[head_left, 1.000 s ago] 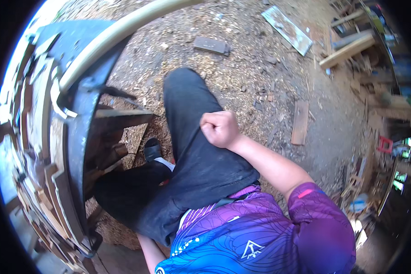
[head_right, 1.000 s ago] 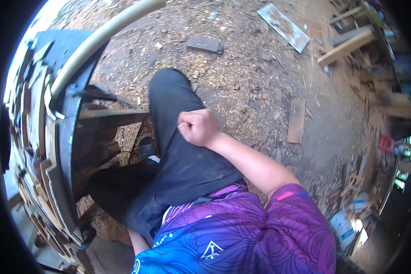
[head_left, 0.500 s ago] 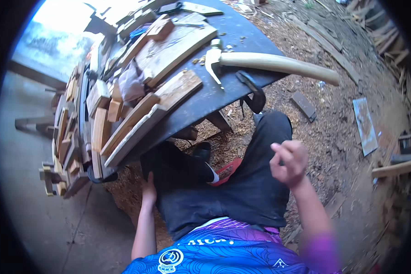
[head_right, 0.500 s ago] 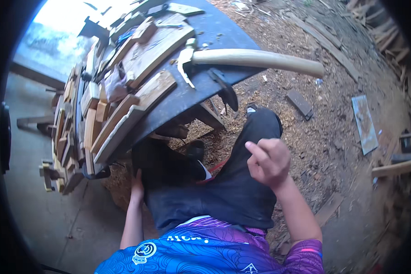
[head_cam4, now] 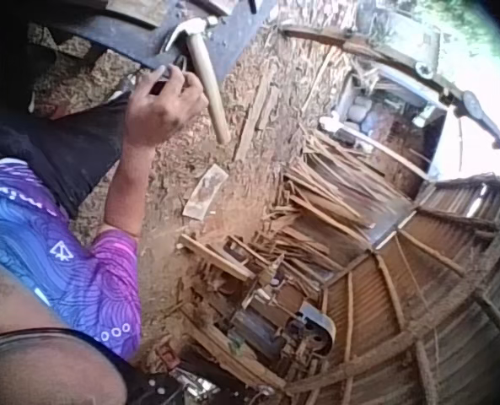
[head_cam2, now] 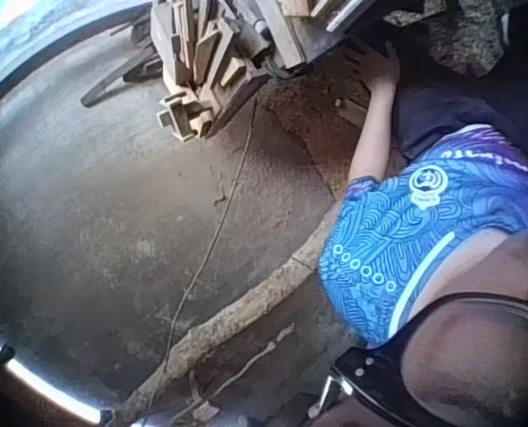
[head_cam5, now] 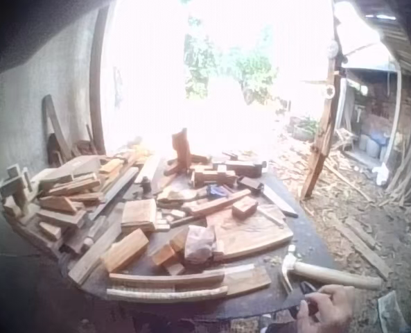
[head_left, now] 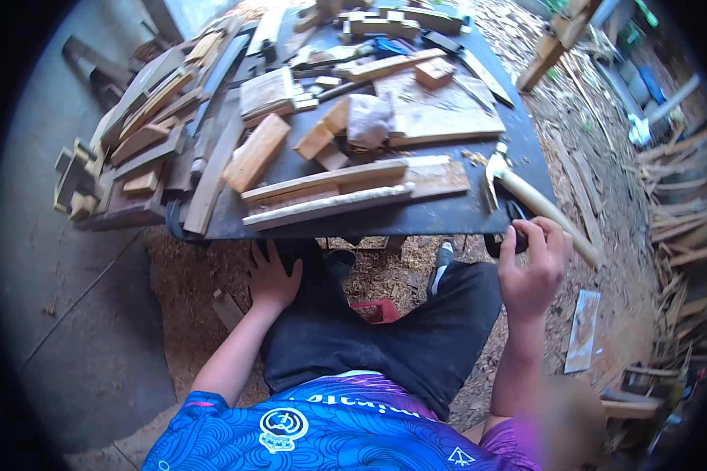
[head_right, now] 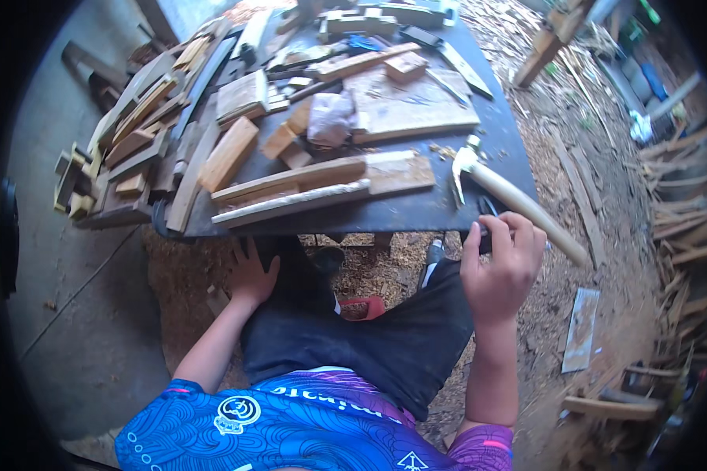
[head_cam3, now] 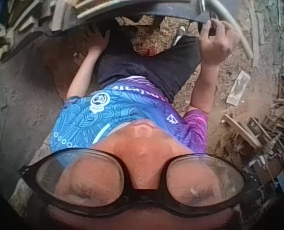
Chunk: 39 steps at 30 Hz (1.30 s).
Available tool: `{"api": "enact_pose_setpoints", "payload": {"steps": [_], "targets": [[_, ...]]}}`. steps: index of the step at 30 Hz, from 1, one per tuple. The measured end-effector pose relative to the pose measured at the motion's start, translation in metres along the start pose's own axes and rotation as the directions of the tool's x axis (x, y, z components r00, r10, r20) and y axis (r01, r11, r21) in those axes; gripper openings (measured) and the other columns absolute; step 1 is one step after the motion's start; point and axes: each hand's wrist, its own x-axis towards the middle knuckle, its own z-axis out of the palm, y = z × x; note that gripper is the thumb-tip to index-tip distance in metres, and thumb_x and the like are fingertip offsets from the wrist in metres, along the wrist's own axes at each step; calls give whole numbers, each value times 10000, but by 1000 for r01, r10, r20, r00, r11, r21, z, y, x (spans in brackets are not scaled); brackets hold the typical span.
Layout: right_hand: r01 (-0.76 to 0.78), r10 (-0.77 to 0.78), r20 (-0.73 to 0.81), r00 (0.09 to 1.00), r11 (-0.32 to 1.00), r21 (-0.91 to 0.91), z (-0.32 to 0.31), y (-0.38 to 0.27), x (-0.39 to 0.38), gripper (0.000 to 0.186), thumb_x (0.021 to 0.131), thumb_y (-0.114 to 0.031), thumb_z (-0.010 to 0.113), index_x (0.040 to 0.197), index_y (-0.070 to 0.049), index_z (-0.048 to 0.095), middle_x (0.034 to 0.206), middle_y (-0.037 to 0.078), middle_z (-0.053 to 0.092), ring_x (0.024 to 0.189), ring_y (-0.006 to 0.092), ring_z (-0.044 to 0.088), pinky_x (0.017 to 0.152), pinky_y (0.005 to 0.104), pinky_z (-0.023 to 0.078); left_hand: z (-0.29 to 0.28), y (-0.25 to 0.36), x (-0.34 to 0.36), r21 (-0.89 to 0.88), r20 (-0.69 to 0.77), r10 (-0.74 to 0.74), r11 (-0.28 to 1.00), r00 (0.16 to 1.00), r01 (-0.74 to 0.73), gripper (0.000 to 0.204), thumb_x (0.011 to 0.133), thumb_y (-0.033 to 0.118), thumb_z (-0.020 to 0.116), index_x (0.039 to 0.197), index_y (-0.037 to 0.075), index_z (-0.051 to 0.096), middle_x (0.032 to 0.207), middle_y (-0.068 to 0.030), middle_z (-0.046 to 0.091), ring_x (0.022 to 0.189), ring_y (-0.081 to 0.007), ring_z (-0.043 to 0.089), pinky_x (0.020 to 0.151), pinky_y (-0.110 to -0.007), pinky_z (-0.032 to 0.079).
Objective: Assembling and inspecting small wooden pieces using a clamp and hammer.
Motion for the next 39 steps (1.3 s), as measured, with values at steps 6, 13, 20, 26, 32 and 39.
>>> {"api": "enact_pose_setpoints", "payload": {"steps": [6,13,20,26,32,39], "targets": [[208,-376,265,888,841,499,15,-62,73,362,836,-119,806,1185,-73,718,1077,121,672,1018,321,644,888,442,513,18,-23,15,-47,10,-8,999,1000,8,962,953,626,576,1651,64,229,1666,-310,206,1533,-560,203,1162,-743,286],[463,-571,388,723,818,340,78,-105,153,660,838,-94,770,1462,-172,569,1321,100,615,1218,335,606,1037,456,490,29,1,36,-160,-174,164,968,971,-192,844,940,614,600,1607,151,370,1665,-201,315,1544,-484,251,1171,-788,157],[278,-533,539,652,830,484,127,-89,183,351,793,-93,820,1131,-97,723,1002,76,722,916,285,708,822,412,549,-23,2,40,-448,-262,172,850,950,-278,615,983,522,578,1488,174,539,1500,-178,548,1430,-397,478,1193,-600,317],[-370,-98,463,881,470,801,124,-74,231,453,996,-79,725,1415,23,584,1206,171,723,968,166,742,737,281,603,-31,3,43,-407,-357,154,862,921,-302,589,1022,464,543,1493,113,516,1494,-186,553,1428,-385,491,1215,-530,336],[314,-498,317,807,817,485,115,-136,218,638,898,-54,788,1496,-115,571,1508,136,570,1338,300,600,1039,394,543,-5,-5,58,-484,-262,186,824,947,-296,717,994,537,644,1542,109,465,1554,-155,489,1477,-331,439,1231,-492,329],[527,-897,365,249,442,726,143,-224,192,668,832,-104,793,1461,-178,582,1435,76,599,1377,287,544,1149,451,428,-33,8,52,-548,-452,129,740,882,-390,641,1032,528,535,1513,107,507,1528,-175,538,1461,-353,465,1237,-497,315]]}}
